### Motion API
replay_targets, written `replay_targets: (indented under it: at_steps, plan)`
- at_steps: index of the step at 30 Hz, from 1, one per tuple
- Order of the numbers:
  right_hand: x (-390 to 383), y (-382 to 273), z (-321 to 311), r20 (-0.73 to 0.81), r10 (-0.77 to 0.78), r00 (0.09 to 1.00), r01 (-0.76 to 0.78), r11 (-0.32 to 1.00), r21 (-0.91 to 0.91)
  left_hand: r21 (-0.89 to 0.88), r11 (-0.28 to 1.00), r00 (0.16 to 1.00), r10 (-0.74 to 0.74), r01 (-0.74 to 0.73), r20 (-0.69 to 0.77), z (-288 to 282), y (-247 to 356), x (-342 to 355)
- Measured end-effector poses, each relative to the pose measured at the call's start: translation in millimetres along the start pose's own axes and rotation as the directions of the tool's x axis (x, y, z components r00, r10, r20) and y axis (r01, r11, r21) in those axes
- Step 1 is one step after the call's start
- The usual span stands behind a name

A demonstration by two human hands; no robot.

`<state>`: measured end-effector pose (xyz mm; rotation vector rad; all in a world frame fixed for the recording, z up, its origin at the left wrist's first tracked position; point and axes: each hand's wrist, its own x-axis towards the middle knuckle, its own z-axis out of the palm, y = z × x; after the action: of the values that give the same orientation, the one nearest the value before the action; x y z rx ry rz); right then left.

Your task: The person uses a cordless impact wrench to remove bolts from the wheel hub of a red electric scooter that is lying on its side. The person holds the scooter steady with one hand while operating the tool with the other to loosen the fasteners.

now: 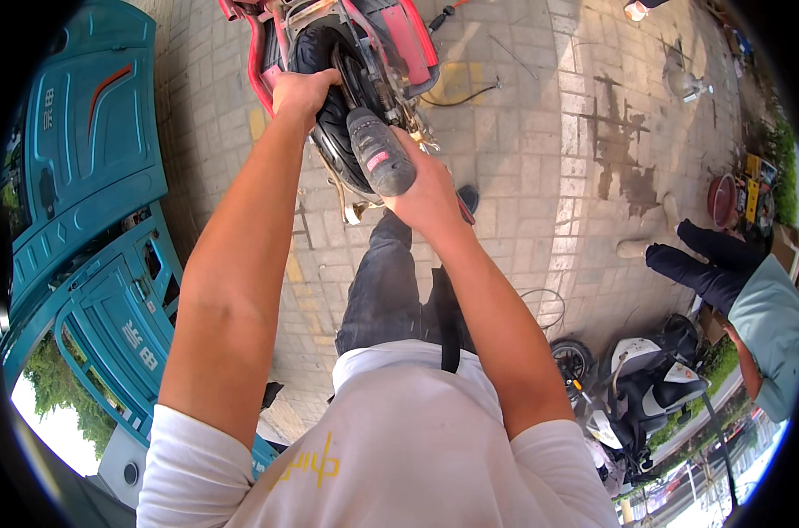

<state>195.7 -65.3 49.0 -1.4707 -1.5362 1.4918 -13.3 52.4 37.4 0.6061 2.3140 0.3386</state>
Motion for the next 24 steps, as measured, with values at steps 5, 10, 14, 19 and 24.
replay_targets:
  at_steps: [5, 10, 14, 19, 24]
  plan:
    - [-3.8, -0.5, -10.6, 0.021, -0.017, 1.0, 0.017, 1.0, -0.025, 0.052, 0.999, 1.0, -0.002, 0.003, -0.013, 0.4, 3.7, -2.9]
    - [-40.5, 10.0, -47.0, 0.156, 0.22, 0.963, -0.227, 0.974, 0.028, 0.133, 0.991, 1.0, -0.001, 0.004, -0.024, 6.3, 2.1, 8.5]
    - [-78.6, 19.8, -89.2, 0.136, 0.289, 0.947, -0.298, 0.953, 0.049, 0.167, 0.986, 1.0, -0.013, 0.014, -0.007, 6.0, 7.3, 5.5]
    - [-91.5, 4.6, -124.0, 0.083, 0.286, 0.955, -0.287, 0.958, 0.005, 0.212, 0.977, 0.995, 0.004, 0.018, -0.102, 8.1, 12.5, 2.7]
    - [-82.4, -14.0, -153.0, 0.11, 0.232, 0.967, -0.224, 0.971, -0.08, 0.069, 0.995, 0.998, 0.069, -0.069, -0.001, 5.7, -2.5, 15.1]
